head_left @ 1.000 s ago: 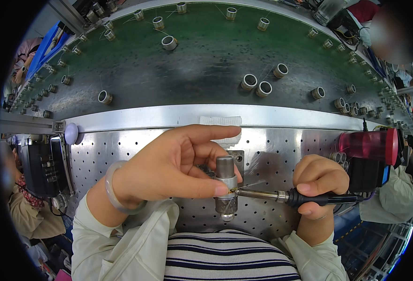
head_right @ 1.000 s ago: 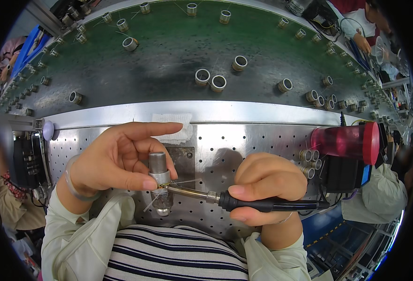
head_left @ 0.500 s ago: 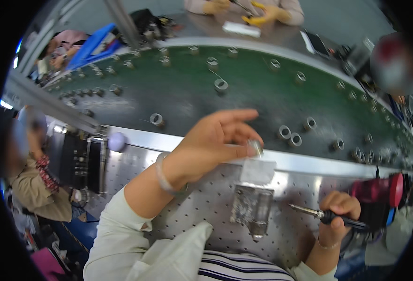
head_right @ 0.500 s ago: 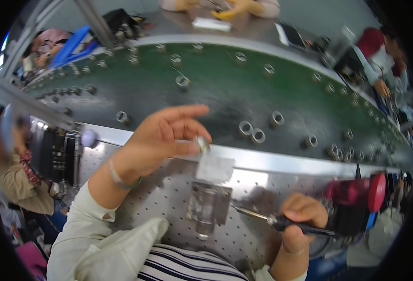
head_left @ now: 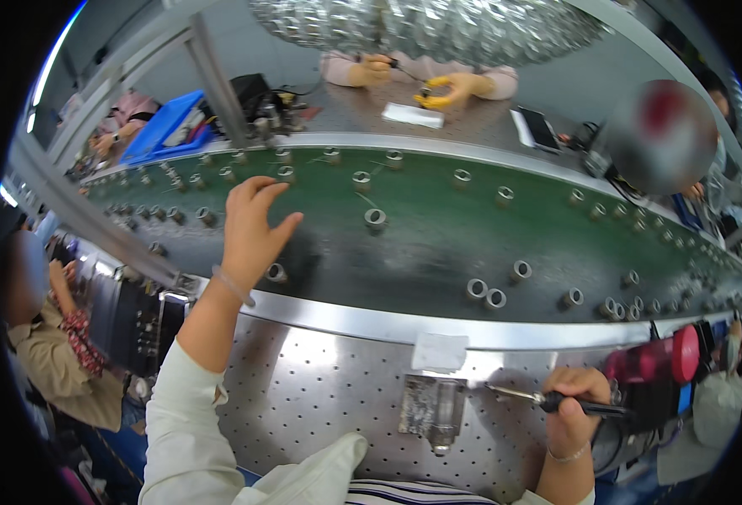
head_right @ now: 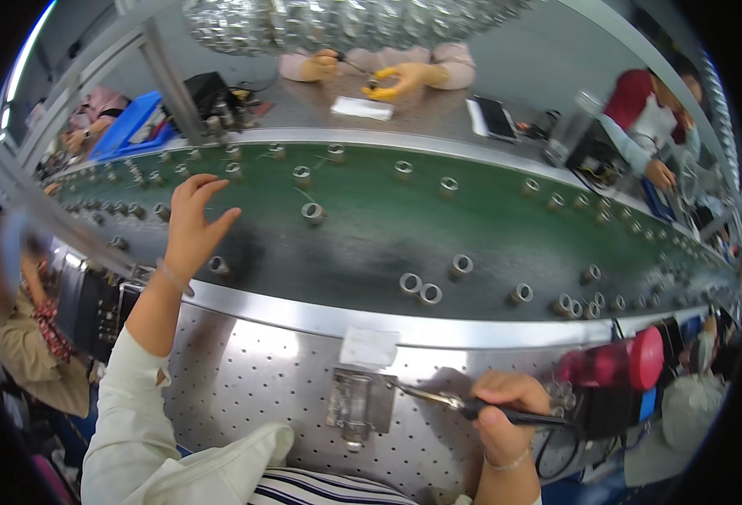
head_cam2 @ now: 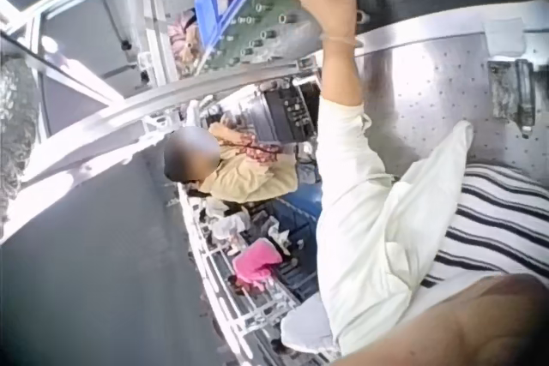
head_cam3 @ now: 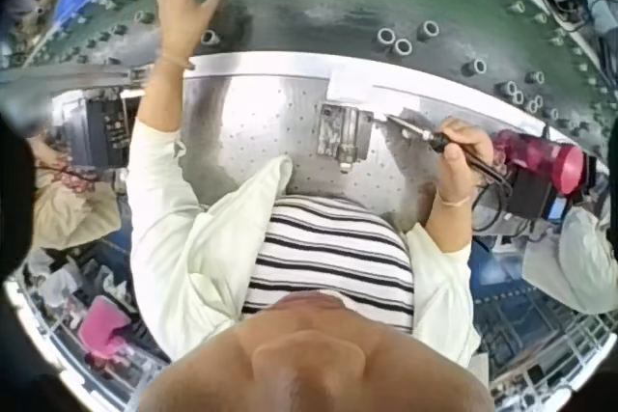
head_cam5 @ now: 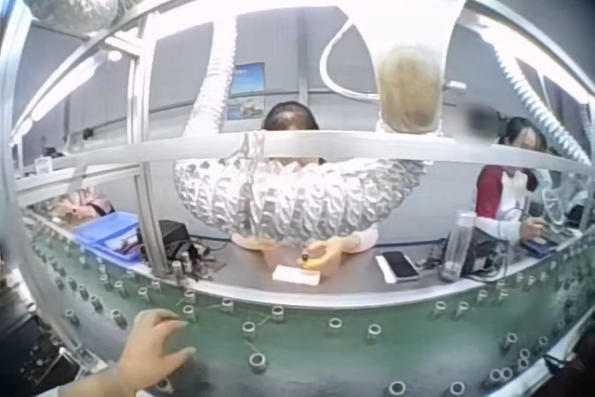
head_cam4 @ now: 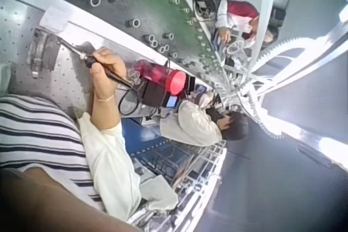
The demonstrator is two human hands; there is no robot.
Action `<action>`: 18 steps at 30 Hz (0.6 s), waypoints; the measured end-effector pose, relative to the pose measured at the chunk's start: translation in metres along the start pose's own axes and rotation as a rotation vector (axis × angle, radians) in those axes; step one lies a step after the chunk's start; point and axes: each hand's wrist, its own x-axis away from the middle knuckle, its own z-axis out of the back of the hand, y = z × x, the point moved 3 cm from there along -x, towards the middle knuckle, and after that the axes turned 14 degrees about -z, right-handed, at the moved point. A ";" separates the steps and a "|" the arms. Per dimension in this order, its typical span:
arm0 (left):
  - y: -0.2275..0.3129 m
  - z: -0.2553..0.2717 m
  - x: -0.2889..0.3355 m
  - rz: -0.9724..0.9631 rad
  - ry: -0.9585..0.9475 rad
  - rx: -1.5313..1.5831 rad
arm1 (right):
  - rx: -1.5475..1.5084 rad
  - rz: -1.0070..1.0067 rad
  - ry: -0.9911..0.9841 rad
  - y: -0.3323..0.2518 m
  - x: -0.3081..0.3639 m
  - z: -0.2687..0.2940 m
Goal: The person uses a soldering iron to apply heat to small cylindrical metal components held in a fixture. They repeatedly pick up components from a conveyor belt, solder them, and place them back on the belt. The camera pans briefly to show other workers at the assembly line before returning to the task.
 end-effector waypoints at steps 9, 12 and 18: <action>0.186 -0.096 -0.030 -0.119 -0.231 0.737 | -0.011 -0.033 0.156 0.007 -0.001 0.013; 0.188 -0.104 -0.027 -0.203 -0.234 0.677 | 0.144 0.127 0.134 0.012 0.009 0.025; 0.178 -0.049 -0.008 0.270 -0.393 1.417 | 0.339 0.121 0.184 -0.031 0.018 -0.017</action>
